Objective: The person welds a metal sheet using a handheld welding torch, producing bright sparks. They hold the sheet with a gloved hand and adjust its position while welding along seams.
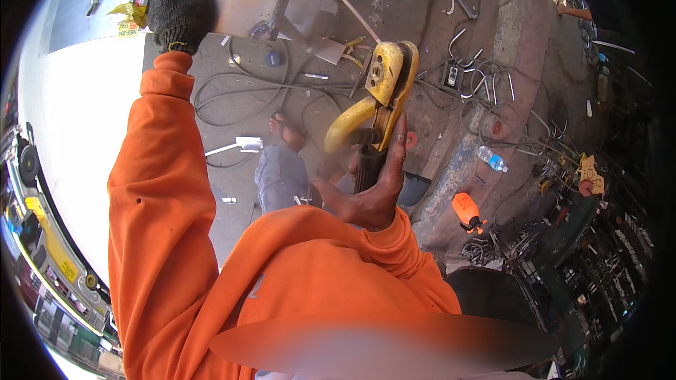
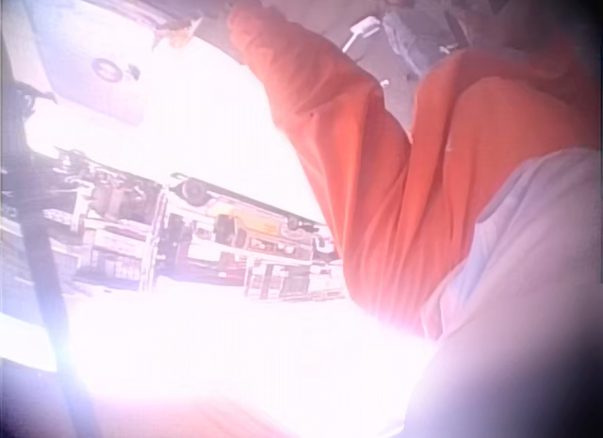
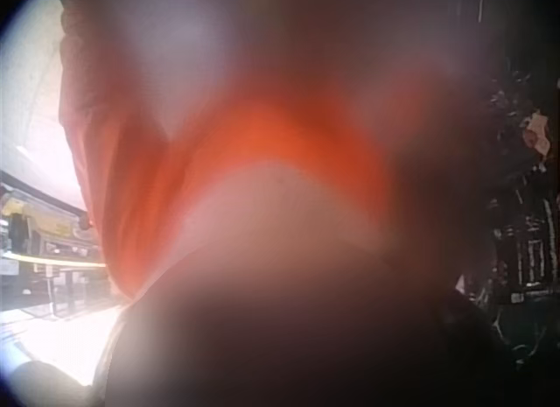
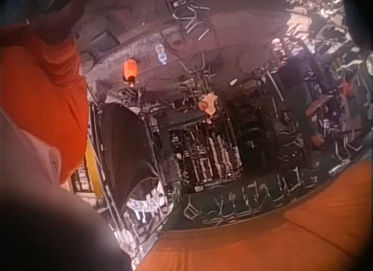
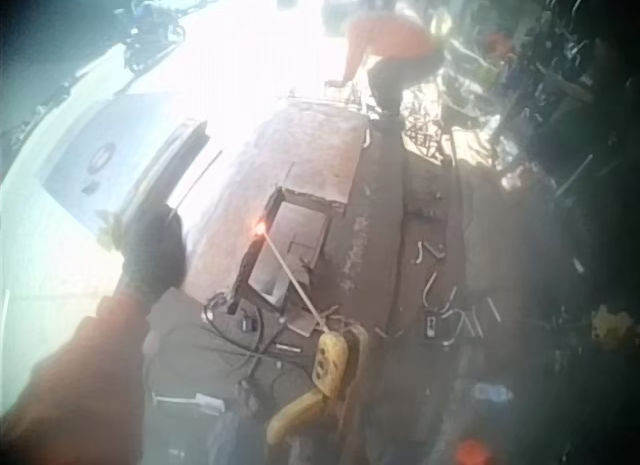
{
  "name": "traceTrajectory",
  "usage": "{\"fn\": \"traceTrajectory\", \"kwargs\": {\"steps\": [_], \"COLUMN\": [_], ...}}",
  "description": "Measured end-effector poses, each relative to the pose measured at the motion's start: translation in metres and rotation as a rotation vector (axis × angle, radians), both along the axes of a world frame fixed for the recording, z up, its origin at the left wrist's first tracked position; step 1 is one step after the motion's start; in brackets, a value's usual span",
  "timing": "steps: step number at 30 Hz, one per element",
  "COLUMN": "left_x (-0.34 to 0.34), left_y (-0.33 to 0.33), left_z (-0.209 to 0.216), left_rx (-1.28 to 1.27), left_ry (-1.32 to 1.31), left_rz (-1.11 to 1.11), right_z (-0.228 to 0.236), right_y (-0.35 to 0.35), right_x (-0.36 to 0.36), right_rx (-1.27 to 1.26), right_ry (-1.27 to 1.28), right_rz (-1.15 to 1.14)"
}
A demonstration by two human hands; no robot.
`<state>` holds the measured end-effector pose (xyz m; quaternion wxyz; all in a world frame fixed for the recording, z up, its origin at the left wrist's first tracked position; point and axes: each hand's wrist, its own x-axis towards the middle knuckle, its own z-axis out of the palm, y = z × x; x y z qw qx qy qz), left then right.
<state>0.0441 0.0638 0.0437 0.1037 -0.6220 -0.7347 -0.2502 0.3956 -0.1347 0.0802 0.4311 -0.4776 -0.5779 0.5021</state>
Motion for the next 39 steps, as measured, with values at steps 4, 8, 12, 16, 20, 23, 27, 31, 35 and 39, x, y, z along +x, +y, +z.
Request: {"fn": "traceTrajectory", "kwargs": {"steps": [4, 8, 12, 16, 20, 23, 27, 31, 35, 39], "left_x": [-0.006, -0.009, -0.013, -0.011, -0.005, -0.003, -0.004, -0.006, -0.013, -0.027], "left_y": [0.001, 0.002, 0.002, 0.003, 0.0, 0.0, 0.002, 0.0, 0.001, 0.009], "left_z": [-0.006, -0.014, -0.014, -0.011, -0.006, -0.004, -0.004, -0.006, -0.012, -0.024], "left_rx": [0.03, 0.021, 0.139, 0.054, 0.021, 0.013, 0.008, 0.016, 0.013, 0.008], "left_ry": [0.025, 0.023, 0.086, 0.088, 0.002, -0.017, 0.002, 0.009, 0.028, -0.012], "left_rz": [-0.028, 0.048, -0.078, -0.009, -0.012, 0.01, 0.002, 0.003, 0.003, 0.054], "right_z": [0.005, 0.014, 0.016, 0.012, 0.004, 0.0, 0.001, -0.001, 0.001, 0.006], "right_y": [0.002, 0.009, 0.017, 0.012, 0.004, 0.0, -0.004, -0.001, 0.001, 0.003], "right_x": [-0.002, -0.005, -0.006, -0.005, -0.003, 0.0, -0.001, -0.003, -0.004, -0.004], "right_rx": [-0.046, -0.007, 0.111, 0.11, 0.08, 0.064, -0.049, -0.008, -0.003, 0.002], "right_ry": [0.019, 0.042, 0.074, -0.007, -0.06, -0.082, -0.002, -0.001, 0.006, 0.015], "right_rz": [0.009, 0.048, 0.086, 0.074, -0.017, -0.025, -0.026, -0.02, -0.008, 0.022]}}
